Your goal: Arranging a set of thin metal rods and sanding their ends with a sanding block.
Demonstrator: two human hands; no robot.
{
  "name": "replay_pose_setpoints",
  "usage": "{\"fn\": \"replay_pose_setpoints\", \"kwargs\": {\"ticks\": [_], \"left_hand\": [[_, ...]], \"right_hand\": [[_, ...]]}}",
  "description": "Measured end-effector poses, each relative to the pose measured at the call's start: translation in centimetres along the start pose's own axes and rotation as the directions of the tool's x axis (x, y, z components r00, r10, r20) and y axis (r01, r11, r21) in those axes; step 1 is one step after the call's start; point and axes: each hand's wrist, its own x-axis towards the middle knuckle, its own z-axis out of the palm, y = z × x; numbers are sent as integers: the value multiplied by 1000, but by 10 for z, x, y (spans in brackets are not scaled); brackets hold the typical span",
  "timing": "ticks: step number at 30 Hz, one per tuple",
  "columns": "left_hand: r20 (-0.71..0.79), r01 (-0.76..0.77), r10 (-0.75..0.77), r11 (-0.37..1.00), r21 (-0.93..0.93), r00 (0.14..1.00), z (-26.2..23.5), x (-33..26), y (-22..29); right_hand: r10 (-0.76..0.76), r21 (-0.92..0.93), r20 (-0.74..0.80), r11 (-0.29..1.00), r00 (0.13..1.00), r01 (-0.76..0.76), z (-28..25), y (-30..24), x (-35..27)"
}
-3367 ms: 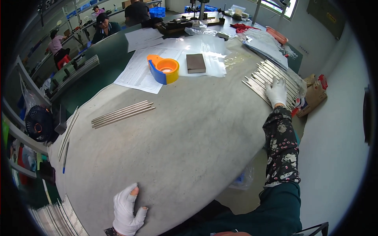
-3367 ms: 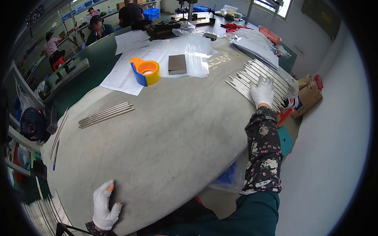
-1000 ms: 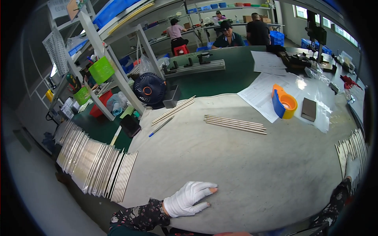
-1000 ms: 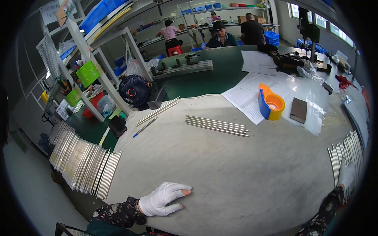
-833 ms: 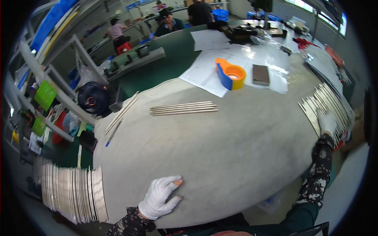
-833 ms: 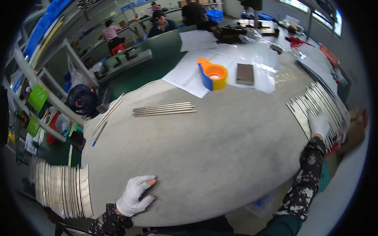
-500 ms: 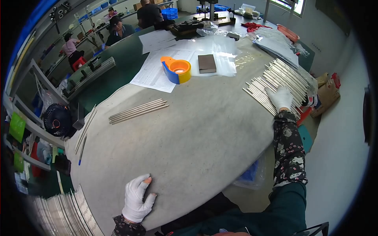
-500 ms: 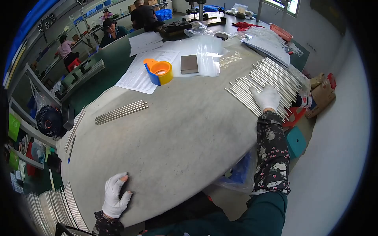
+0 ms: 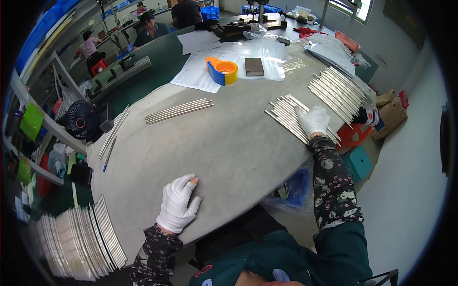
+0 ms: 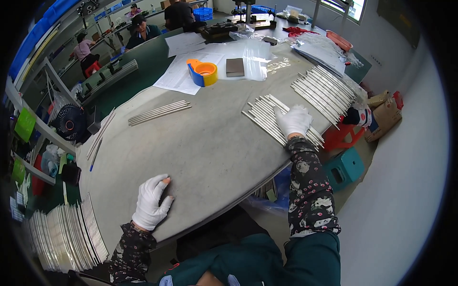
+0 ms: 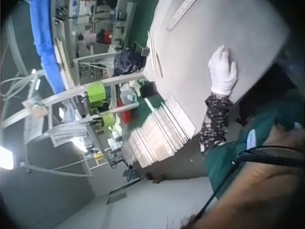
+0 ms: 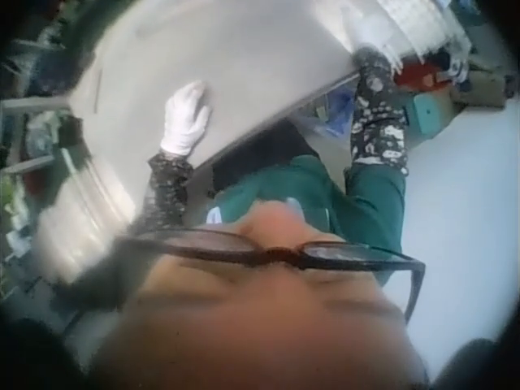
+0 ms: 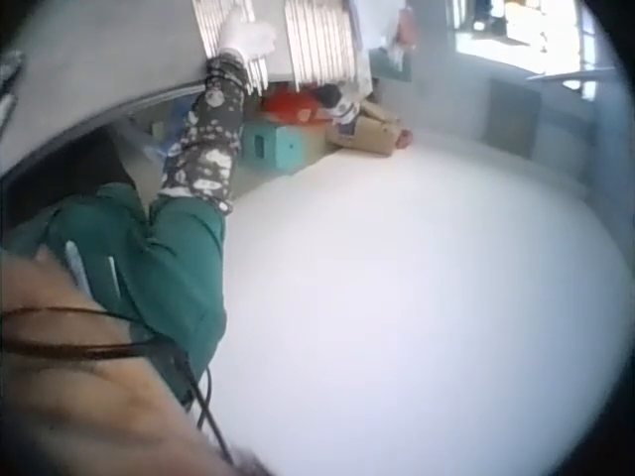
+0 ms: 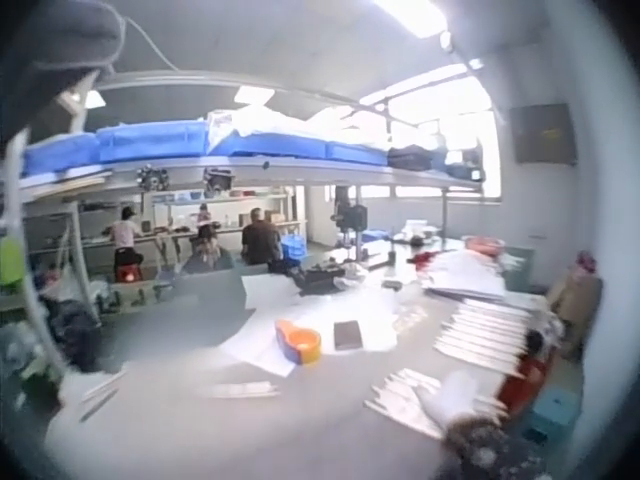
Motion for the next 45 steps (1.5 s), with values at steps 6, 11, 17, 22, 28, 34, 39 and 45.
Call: {"fn": "replay_pose_setpoints", "kwargs": {"ticks": [6, 11, 17, 22, 28, 34, 39, 45], "left_hand": [[-49, -28, 28, 1000, 7, 998, 4, -4, -8], [-79, -71, 71, 997, 1, 994, 9, 1, -6], [-78, -78, 79, 997, 12, 994, 1, -7, -12], [-13, -184, 184, 982, 36, 983, -16, 12, 13], [78, -366, 373, 926, -93, 925, -2, 87, 62], [177, -367, 407, 904, -218, 896, 63, 156, 94], [111, -340, 375, 907, -249, 920, 109, 185, 106], [197, -329, 352, 934, -143, 915, 126, 177, 95]], "right_hand": [[-114, 79, -16, 990, 993, 114, -3, -10, -30], [-461, 13, -232, 879, 857, 476, 38, 44, -29], [-472, 262, -60, 843, 879, 470, -18, 29, -48], [-440, 219, 136, 887, 888, 406, -44, 50, -17], [-284, 186, 231, 952, 931, 244, -13, 65, 28], [-223, 218, 252, 961, 942, 169, -15, 50, 31], [-398, 93, 276, 917, 875, 388, -20, 40, 24], [-576, 104, 281, 814, 768, 572, -22, 35, -6]]}}
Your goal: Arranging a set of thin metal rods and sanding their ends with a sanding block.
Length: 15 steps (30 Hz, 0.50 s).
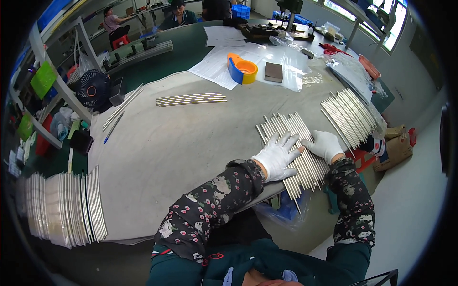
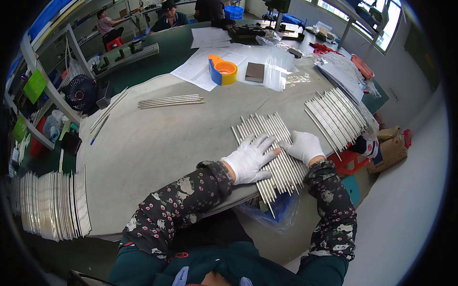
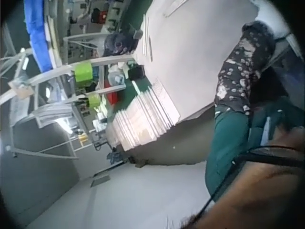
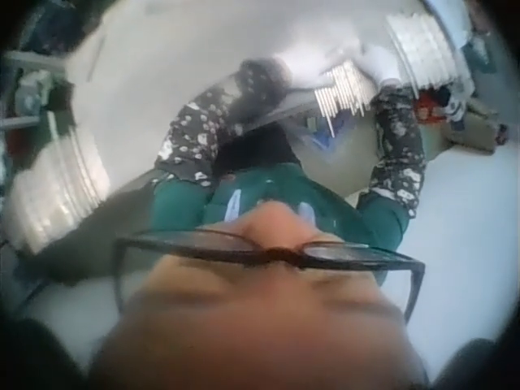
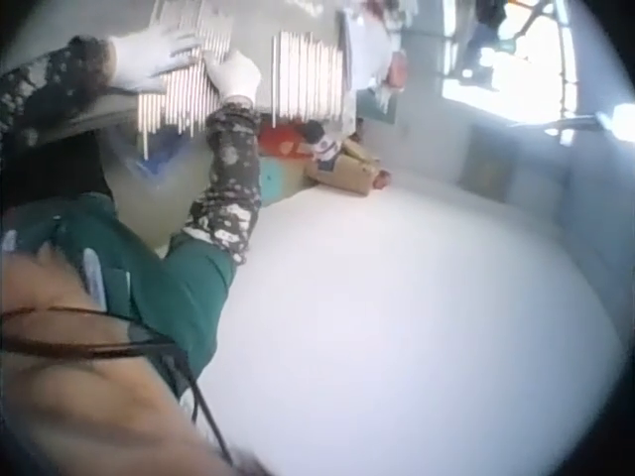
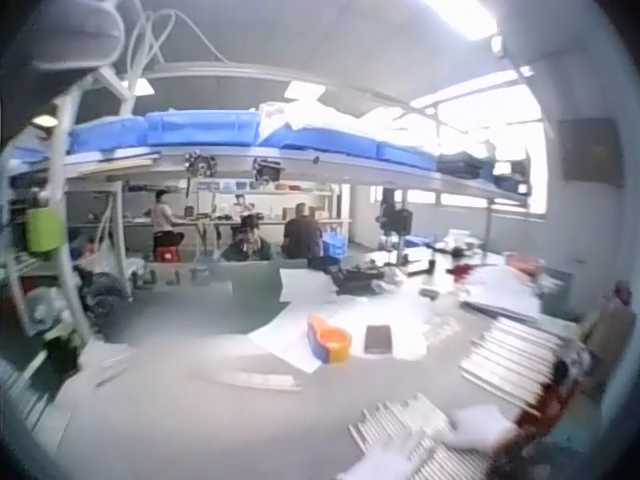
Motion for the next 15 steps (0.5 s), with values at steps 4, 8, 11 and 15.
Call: {"fn": "replay_pose_setpoints", "kwargs": {"ticks": [4, 8, 11, 15], "left_hand": [[78, 1, -7, 997, 76, 997, -19, -41, -4], [152, -6, -8, 996, 92, 988, -46, -68, -9], [122, 8, -19, 996, 88, 992, -50, -99, -18], [88, 9, -16, 997, 82, 996, -76, -151, -17]], "right_hand": [[-71, 7, 25, 997, 997, 71, -9, -43, -20], [-121, 79, 68, 990, 990, 116, -11, -78, -26], [-186, 87, 19, 979, 982, 184, -7, -108, -37], [-297, 148, -15, 944, 955, 296, -11, -145, -52]]}}
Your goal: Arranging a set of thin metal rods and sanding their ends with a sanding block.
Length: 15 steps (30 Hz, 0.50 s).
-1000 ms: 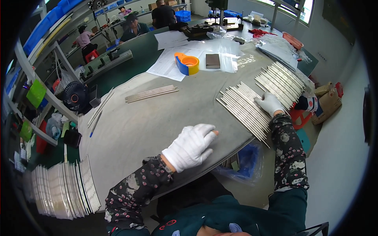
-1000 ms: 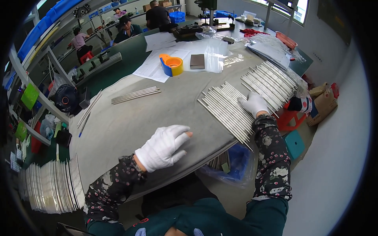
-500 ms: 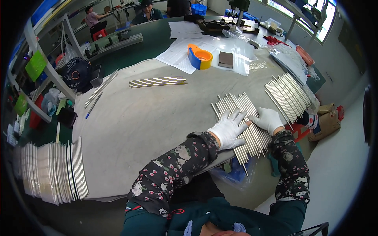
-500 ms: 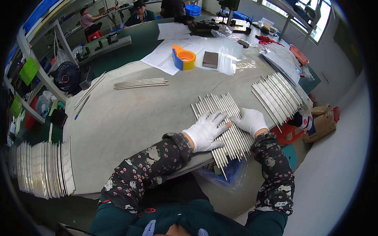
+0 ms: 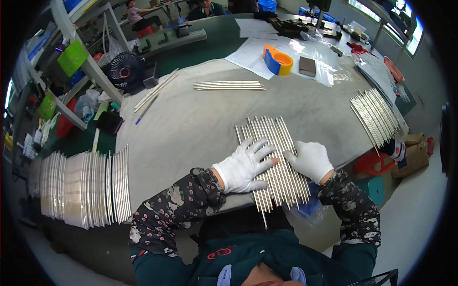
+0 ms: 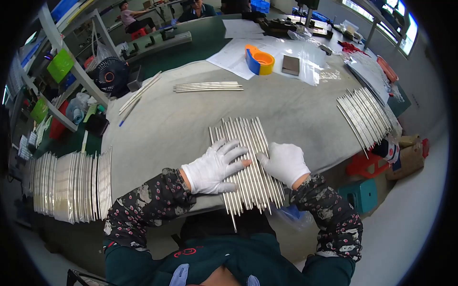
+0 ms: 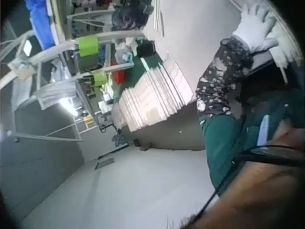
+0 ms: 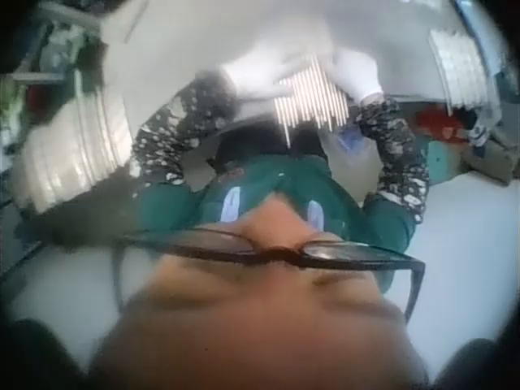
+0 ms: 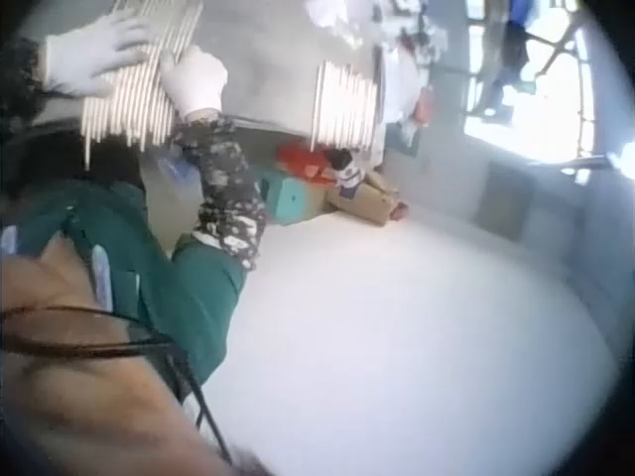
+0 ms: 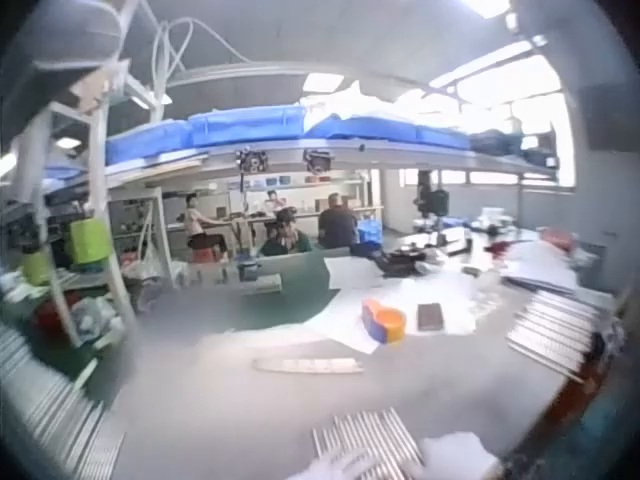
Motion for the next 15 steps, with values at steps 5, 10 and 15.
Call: {"fn": "replay_pose_setpoints", "kwargs": {"ticks": [5, 10, 15], "left_hand": [[27, 17, -18, 999, 35, 999, 4, -56, -4], [8, 48, -48, 999, 2, 999, -5, -85, -2], [44, 181, -181, 983, 17, 982, -7, -68, 9]], "right_hand": [[-121, 88, -66, 988, 990, 127, 19, -38, -5], [-252, 82, 5, 965, 968, 251, 24, -57, 3], [-309, 148, -75, 937, 948, 317, 33, -52, 5]]}}
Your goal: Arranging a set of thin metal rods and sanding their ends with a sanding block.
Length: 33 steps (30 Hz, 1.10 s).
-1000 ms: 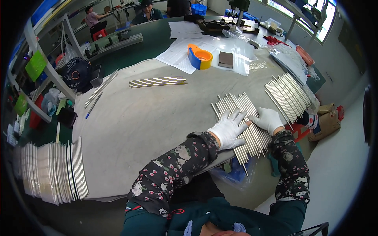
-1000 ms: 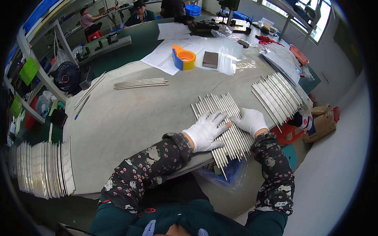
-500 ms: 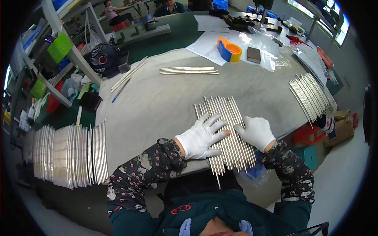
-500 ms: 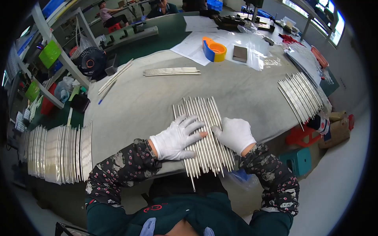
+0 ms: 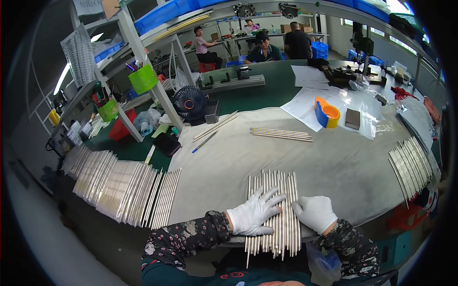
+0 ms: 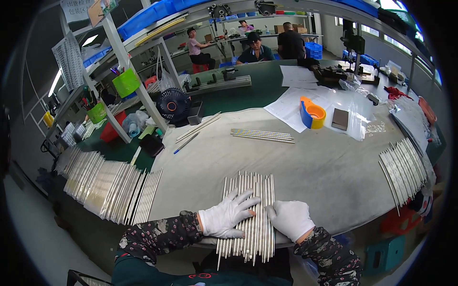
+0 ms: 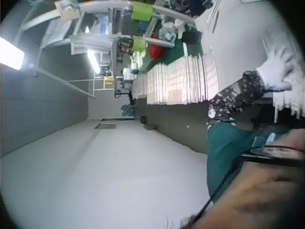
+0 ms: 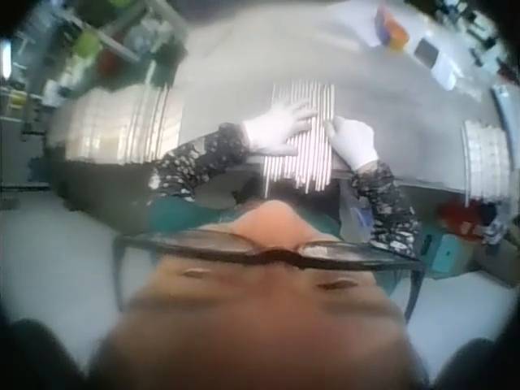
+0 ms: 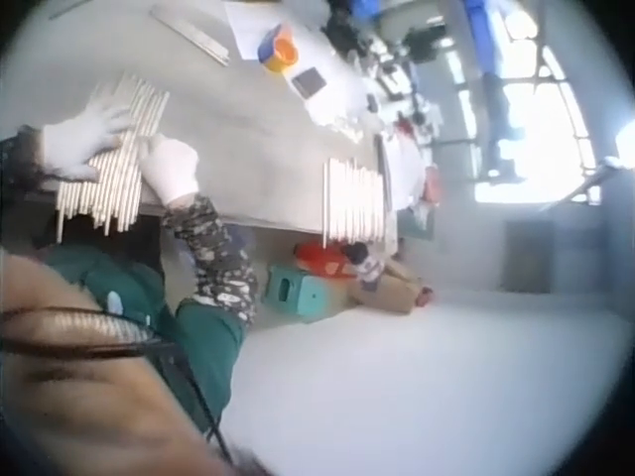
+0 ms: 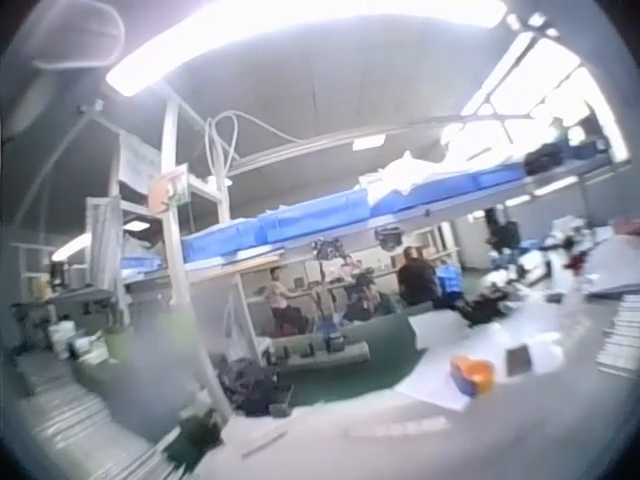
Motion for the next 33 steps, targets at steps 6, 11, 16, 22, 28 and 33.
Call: {"fn": "replay_pose_setpoints", "kwargs": {"ticks": [6, 11, 16, 22, 28, 33], "left_hand": [[37, -2, -1, 997, 75, 999, 8, 21, 8], [78, 4, -5, 1000, 20, 997, 5, 50, 12], [-45, -39, 41, 998, 54, 998, 14, 53, 13], [29, -44, 42, 996, 81, 999, 5, 25, 1], [66, 36, -44, 992, 122, 997, -19, -21, -2], [52, 50, -54, 996, 79, 997, -8, -23, -2]], "right_hand": [[49, 35, -156, 998, 987, -44, -4, 25, -8], [72, 124, -367, 992, 927, -28, -3, 56, -13], [-213, -8, -297, 975, 931, 221, -7, 75, -22], [-245, -56, -141, 969, 959, 239, -4, 77, -21], [-357, -28, -11, 934, 934, 356, -16, 48, -7], [-365, -101, -9, 927, 931, 362, -7, 48, -7]]}}
